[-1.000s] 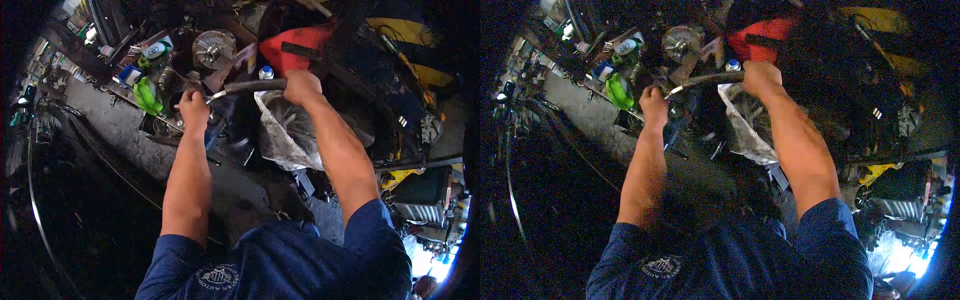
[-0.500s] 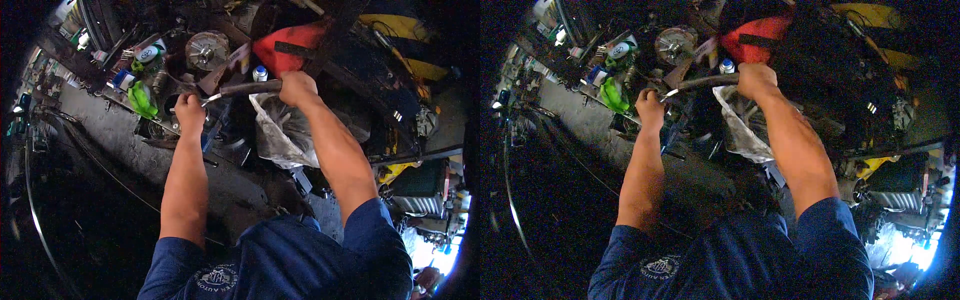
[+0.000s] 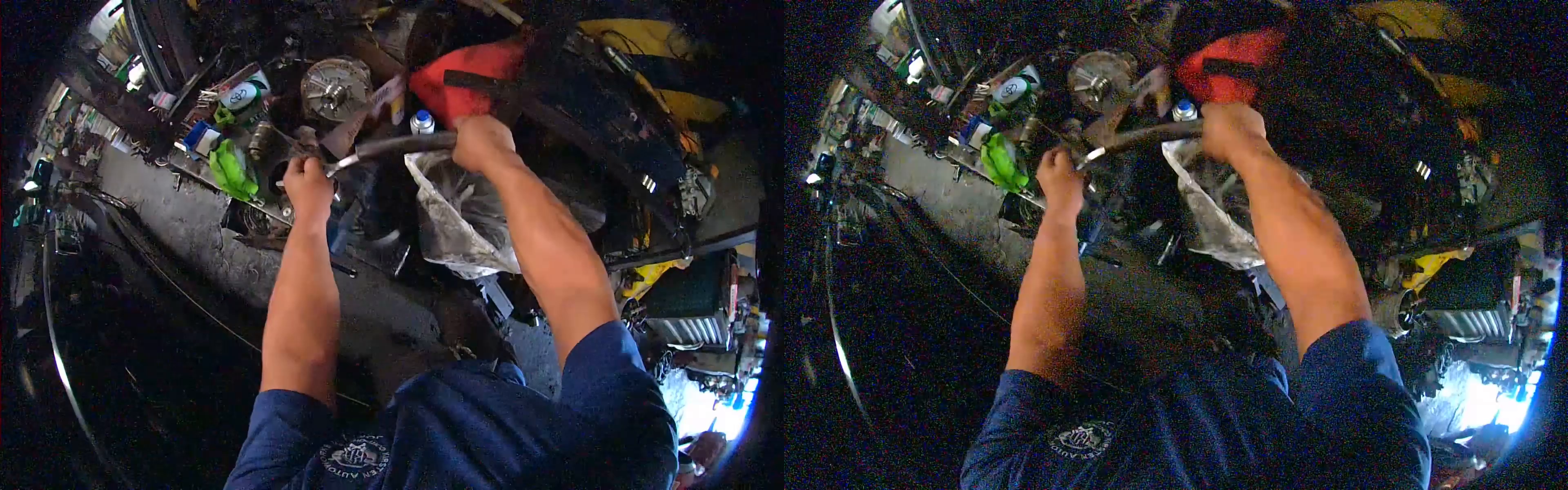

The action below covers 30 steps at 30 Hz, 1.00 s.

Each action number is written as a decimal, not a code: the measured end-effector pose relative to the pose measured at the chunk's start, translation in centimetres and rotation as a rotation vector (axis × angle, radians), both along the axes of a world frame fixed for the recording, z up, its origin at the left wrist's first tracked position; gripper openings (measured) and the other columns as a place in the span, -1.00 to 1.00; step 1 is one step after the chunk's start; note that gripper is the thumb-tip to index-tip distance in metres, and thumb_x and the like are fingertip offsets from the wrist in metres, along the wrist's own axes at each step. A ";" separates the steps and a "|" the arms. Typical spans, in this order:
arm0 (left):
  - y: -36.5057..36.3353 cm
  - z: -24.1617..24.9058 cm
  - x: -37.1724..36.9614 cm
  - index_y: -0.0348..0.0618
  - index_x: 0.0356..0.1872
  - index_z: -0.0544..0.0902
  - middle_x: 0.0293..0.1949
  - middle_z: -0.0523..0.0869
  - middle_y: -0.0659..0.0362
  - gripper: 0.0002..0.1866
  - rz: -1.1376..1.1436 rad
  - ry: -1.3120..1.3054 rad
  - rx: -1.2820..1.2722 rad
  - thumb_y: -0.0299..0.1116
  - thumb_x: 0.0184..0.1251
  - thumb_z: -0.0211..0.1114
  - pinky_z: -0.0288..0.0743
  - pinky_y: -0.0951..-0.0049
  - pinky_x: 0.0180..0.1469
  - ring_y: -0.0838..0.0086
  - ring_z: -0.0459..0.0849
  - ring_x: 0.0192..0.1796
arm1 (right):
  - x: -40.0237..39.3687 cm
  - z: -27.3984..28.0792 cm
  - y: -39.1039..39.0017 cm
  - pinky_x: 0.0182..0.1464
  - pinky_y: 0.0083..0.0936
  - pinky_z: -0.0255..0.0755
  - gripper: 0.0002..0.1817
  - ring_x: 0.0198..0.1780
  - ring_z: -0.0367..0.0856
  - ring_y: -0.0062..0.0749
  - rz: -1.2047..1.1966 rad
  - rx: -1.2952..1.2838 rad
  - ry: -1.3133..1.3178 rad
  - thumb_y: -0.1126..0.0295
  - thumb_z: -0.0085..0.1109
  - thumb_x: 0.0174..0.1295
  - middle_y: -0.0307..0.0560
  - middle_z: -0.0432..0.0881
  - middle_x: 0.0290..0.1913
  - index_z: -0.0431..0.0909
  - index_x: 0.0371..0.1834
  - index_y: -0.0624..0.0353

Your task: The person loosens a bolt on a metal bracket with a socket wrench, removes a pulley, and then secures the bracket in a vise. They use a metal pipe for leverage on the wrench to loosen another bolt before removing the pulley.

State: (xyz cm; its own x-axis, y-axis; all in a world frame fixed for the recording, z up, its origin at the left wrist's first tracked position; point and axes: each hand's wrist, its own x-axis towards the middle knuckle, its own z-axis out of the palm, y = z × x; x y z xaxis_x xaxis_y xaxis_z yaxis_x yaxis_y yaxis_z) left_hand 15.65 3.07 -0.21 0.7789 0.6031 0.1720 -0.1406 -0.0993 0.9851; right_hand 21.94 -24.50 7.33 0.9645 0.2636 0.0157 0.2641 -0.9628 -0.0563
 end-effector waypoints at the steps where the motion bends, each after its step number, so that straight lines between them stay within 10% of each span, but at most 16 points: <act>1: -0.3 -0.2 -0.3 -0.32 -0.37 0.58 -0.50 0.55 0.20 -0.77 -0.002 -0.014 -0.011 -0.35 0.17 0.04 0.30 0.42 -0.43 0.54 0.39 -0.48 | 0.0 0.1 0.1 0.00 -0.17 0.50 -0.74 -0.06 0.64 -0.02 -0.014 -0.005 0.017 0.38 0.12 -0.02 0.10 0.68 -0.18 0.63 -0.21 0.08; 17: -0.6 1.0 -1.2 -0.29 -0.40 0.56 -0.58 0.48 0.27 -0.81 -0.088 0.053 -0.146 -0.39 0.18 0.03 0.29 0.52 -0.45 0.59 0.35 -0.54 | -2.7 -0.3 -0.4 -0.04 -0.17 0.54 -0.74 -0.09 0.67 -0.02 -0.017 0.000 -0.025 0.37 0.15 0.02 0.06 0.69 -0.17 0.65 -0.19 0.08; 23: 0.0 -0.3 -0.6 -0.30 -0.39 0.58 -0.50 0.56 0.23 -0.82 0.055 -0.046 0.356 -0.41 0.20 0.05 0.36 0.46 -0.35 0.53 0.46 -0.46 | 0.2 0.1 -0.6 0.00 -0.17 0.48 -0.72 -0.07 0.63 0.00 0.084 -0.009 0.048 0.37 0.18 -0.07 0.11 0.67 -0.20 0.59 -0.23 0.16; 25: -0.6 1.8 -1.3 -0.26 -0.25 0.57 -0.50 0.54 0.24 -0.82 -0.071 0.180 -0.094 -0.40 0.33 0.04 0.39 0.53 -0.39 0.62 0.50 -0.42 | 1.0 0.1 -1.3 0.00 -0.17 0.48 -0.74 -0.06 0.62 0.00 0.143 0.044 0.037 0.39 0.18 -0.08 0.12 0.66 -0.21 0.58 -0.26 0.17; 30: 0.0 0.2 -0.9 -0.23 -0.18 0.55 -0.41 0.54 0.29 -0.82 -0.122 0.148 -0.169 -0.38 0.36 0.04 0.36 0.57 -0.37 0.66 0.46 -0.39 | 4.2 0.7 -5.4 0.03 -0.14 0.46 -0.72 -0.07 0.61 0.07 0.181 -0.030 0.099 0.42 0.18 -0.08 0.17 0.64 -0.19 0.57 -0.24 0.23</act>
